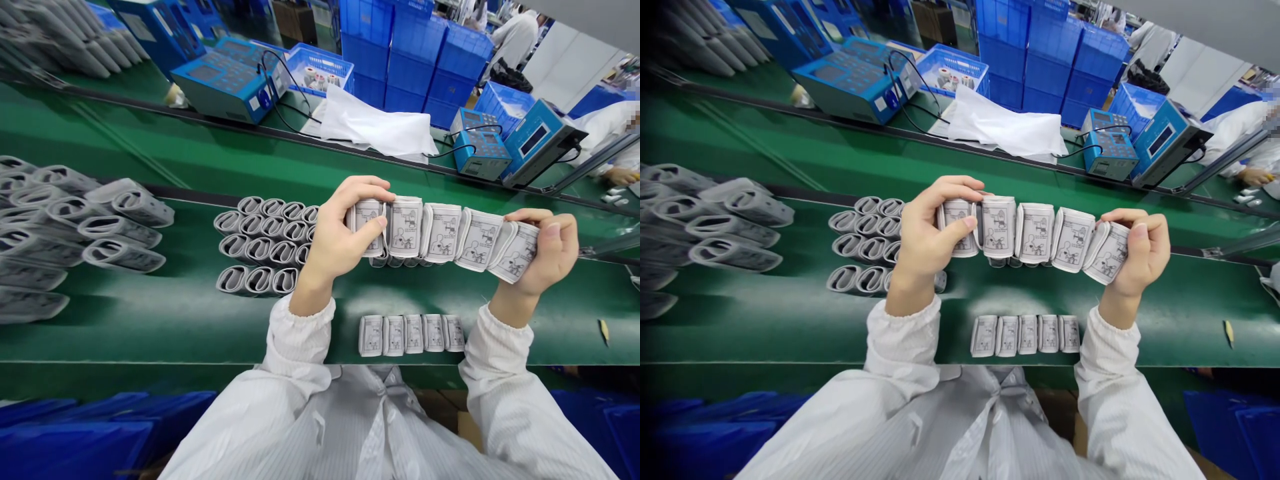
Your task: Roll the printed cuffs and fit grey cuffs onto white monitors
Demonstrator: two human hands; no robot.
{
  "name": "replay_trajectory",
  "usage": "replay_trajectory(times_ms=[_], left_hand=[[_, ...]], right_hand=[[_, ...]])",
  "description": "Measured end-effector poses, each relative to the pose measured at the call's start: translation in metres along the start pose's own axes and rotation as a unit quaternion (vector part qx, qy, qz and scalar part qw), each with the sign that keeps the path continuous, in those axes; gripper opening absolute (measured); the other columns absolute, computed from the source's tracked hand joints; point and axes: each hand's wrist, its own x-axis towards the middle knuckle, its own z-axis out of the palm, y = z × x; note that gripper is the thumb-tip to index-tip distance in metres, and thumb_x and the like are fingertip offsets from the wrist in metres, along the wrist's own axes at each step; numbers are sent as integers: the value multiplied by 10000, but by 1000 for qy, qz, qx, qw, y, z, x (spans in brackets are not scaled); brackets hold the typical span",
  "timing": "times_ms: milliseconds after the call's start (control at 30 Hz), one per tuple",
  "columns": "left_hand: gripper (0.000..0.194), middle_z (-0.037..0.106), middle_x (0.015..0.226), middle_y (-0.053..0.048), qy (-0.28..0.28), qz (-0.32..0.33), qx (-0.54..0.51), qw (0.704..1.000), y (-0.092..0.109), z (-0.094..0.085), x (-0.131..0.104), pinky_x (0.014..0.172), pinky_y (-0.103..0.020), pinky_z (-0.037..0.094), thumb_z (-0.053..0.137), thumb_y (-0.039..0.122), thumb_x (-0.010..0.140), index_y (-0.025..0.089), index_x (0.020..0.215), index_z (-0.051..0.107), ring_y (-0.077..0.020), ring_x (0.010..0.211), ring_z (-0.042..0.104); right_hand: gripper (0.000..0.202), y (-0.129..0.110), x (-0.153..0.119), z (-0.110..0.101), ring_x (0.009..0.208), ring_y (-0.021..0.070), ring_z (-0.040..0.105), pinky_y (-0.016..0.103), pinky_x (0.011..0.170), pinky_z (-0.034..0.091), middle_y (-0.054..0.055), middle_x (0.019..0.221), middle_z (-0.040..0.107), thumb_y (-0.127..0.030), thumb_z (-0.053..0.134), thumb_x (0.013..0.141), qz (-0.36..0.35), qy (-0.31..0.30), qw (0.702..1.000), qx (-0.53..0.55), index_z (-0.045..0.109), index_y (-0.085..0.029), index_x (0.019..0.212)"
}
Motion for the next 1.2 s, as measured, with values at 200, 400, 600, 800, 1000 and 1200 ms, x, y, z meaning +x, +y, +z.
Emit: replay_trajectory(times_ms=[200,400,600,800,1000,1200], left_hand=[[242,780,1333,-58,-5,1,-6,1000,-1,-1,0,1168,-561,625,705,303,887,289,1124,751,-325,1259,754],[230,781,1315,-61,5,-2,-12,1000,-1,0,0,1176,-584,617,713,310,872,285,1098,746,-338,1257,757],[230,777,1322,-60,4,11,-3,1000,-2,0,-1,1173,-575,622,706,289,886,284,1113,745,-328,1246,759],[237,770,1333,-60,-5,8,16,1000,-3,-1,-1,1135,-565,640,690,328,912,294,1142,740,-322,1232,750],[232,766,1335,-60,-5,8,9,1000,-3,-1,-1,1148,-574,635,695,325,919,300,1143,752,-327,1244,746],[225,774,1324,-52,5,16,-9,1000,-3,-1,-2,1176,-577,619,716,312,905,299,1126,759,-325,1245,752]], right_hand=[[362,2,0,0,565,215,648,391,520,532,27,792,788,-496,716,987,-9,-10,1000,11,522,-287,764],[335,3,1,-2,571,227,666,391,525,530,13,802,808,-487,717,984,-12,-13,1000,8,554,-298,761],[322,1,0,-2,578,222,670,377,539,527,16,809,813,-467,721,991,-13,-15,1000,13,565,-290,771],[382,2,1,-2,564,224,661,385,506,526,15,785,784,-531,742,976,-16,-17,1000,6,535,-297,757],[382,0,0,-1,579,219,677,383,528,535,14,810,790,-512,715,991,-6,-17,1000,-2,513,-284,759],[351,1,0,-2,574,220,676,376,527,526,9,812,804,-480,698,995,-13,-20,1000,3,528,-286,756]])
